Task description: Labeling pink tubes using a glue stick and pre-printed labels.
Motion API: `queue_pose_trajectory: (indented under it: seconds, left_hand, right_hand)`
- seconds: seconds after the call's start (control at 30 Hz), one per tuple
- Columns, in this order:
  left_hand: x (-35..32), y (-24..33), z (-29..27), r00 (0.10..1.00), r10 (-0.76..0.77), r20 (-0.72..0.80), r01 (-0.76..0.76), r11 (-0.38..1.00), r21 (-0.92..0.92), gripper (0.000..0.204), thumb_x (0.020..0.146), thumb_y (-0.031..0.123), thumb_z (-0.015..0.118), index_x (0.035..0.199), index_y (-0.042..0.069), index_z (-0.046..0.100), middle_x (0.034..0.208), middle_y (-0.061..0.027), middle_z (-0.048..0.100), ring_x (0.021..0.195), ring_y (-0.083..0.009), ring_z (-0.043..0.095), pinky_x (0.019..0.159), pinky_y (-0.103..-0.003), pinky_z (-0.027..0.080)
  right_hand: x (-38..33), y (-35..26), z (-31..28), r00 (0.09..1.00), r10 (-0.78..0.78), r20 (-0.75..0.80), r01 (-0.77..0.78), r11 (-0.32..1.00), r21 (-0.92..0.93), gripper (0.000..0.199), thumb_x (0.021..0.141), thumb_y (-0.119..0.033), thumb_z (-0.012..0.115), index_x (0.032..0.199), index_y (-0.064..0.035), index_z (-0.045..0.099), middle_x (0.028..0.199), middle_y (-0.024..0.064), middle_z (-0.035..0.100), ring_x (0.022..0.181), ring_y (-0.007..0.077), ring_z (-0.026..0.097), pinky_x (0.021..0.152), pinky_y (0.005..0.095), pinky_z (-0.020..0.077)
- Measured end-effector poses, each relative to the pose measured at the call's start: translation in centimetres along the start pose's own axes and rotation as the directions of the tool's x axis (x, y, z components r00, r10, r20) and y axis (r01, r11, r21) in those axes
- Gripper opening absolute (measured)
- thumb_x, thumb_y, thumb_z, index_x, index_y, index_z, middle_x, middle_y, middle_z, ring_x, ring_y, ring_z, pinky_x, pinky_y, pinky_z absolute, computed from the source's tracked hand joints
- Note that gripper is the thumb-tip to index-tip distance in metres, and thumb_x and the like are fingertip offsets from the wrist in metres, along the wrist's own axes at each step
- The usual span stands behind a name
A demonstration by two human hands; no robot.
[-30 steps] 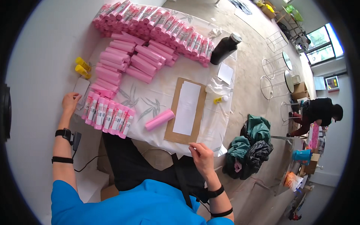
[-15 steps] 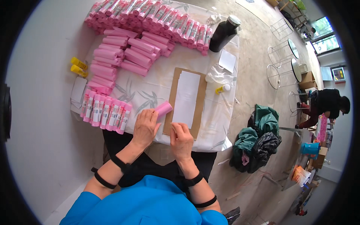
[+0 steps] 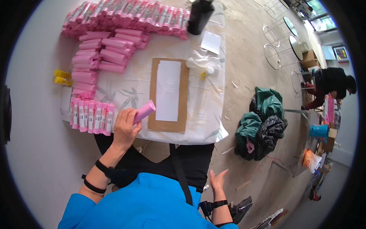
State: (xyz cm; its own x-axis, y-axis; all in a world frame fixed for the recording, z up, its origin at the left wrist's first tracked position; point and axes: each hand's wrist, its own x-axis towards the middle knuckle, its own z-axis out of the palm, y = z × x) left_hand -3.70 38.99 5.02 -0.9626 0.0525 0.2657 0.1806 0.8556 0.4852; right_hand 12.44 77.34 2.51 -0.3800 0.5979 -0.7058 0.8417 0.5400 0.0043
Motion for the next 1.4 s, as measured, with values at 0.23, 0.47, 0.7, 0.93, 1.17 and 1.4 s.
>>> queue_pose_trajectory:
  seconds: [0.23, 0.47, 0.7, 0.93, 1.17, 1.4]
  left_hand:
    - [-0.7, 2.6, 0.2, 0.998, 0.040, 0.039, -0.035, 0.992, -0.118, 0.041, 0.068, -0.004, 0.070, 0.107, 0.000, 0.058, 0.101, -0.0160, 0.059, 0.092, -0.0347, 0.058, 0.081, -0.041, 0.049]
    - [-0.8, 5.9, 1.0, 0.985, 0.166, 0.052, -0.158, 0.979, -0.126, 0.043, 0.067, -0.003, 0.072, 0.108, 0.001, 0.058, 0.100, -0.0129, 0.058, 0.092, -0.0317, 0.058, 0.081, -0.040, 0.049]
    - [-2.2, 5.8, 1.1, 0.973, 0.208, 0.100, -0.198, 0.976, -0.094, 0.045, 0.067, -0.003, 0.072, 0.110, 0.001, 0.057, 0.103, -0.0130, 0.059, 0.094, -0.0323, 0.058, 0.083, -0.040, 0.049]
    - [-1.6, 5.8, 1.6, 0.937, 0.328, 0.121, -0.334, 0.942, 0.039, 0.050, 0.065, -0.001, 0.072, 0.113, 0.001, 0.057, 0.106, -0.0140, 0.058, 0.098, -0.0315, 0.058, 0.089, -0.044, 0.046]
    - [-0.5, 5.7, 1.9, 0.879, 0.455, 0.144, -0.474, 0.867, 0.152, 0.043, 0.073, 0.006, 0.067, 0.114, -0.001, 0.057, 0.107, -0.0124, 0.058, 0.098, -0.0270, 0.058, 0.088, -0.041, 0.044]
    - [-1.4, 5.6, 2.2, 0.778, 0.594, 0.207, -0.629, 0.739, 0.241, 0.038, 0.079, 0.013, 0.062, 0.116, 0.002, 0.059, 0.110, -0.0100, 0.059, 0.101, -0.0233, 0.059, 0.091, -0.043, 0.042]
  right_hand:
    - [-5.4, -3.1, -6.6, 0.695, -0.614, 0.375, -0.096, 0.437, 0.894, 0.043, 0.099, -0.032, 0.051, 0.123, 0.0031, 0.058, 0.127, 0.0169, 0.057, 0.118, 0.0269, 0.056, 0.099, 0.0447, 0.0465]
    - [-4.4, -6.6, -6.7, 0.757, -0.653, 0.021, 0.145, 0.199, 0.969, 0.006, 0.085, -0.001, 0.070, 0.086, 0.0031, 0.067, 0.088, 0.0128, 0.068, 0.083, 0.0219, 0.068, 0.083, 0.0390, 0.0584]
    - [-0.2, -2.3, -5.3, 0.913, -0.405, -0.059, 0.224, 0.374, 0.900, 0.015, 0.087, -0.002, 0.068, 0.099, 0.0061, 0.065, 0.087, 0.0122, 0.068, 0.080, 0.0195, 0.069, 0.076, 0.0342, 0.0598]
    - [0.8, 0.0, -3.8, 0.852, -0.458, -0.256, 0.513, 0.628, 0.585, 0.020, 0.088, -0.005, 0.067, 0.104, 0.0067, 0.066, 0.080, 0.0097, 0.069, 0.069, 0.0138, 0.068, 0.064, 0.0269, 0.0569]
    - [-2.8, -7.6, -2.2, 0.662, -0.720, -0.208, 0.670, 0.444, 0.595, 0.028, 0.082, -0.011, 0.076, 0.106, 0.0001, 0.066, 0.082, 0.0096, 0.069, 0.072, 0.0127, 0.068, 0.058, 0.0264, 0.0557]
    - [-3.4, -18.9, -0.1, 0.671, -0.721, 0.174, 0.098, 0.318, 0.943, 0.046, 0.091, -0.010, 0.067, 0.131, 0.0041, 0.048, 0.100, 0.0078, 0.066, 0.091, 0.0123, 0.064, 0.074, 0.0228, 0.0526]
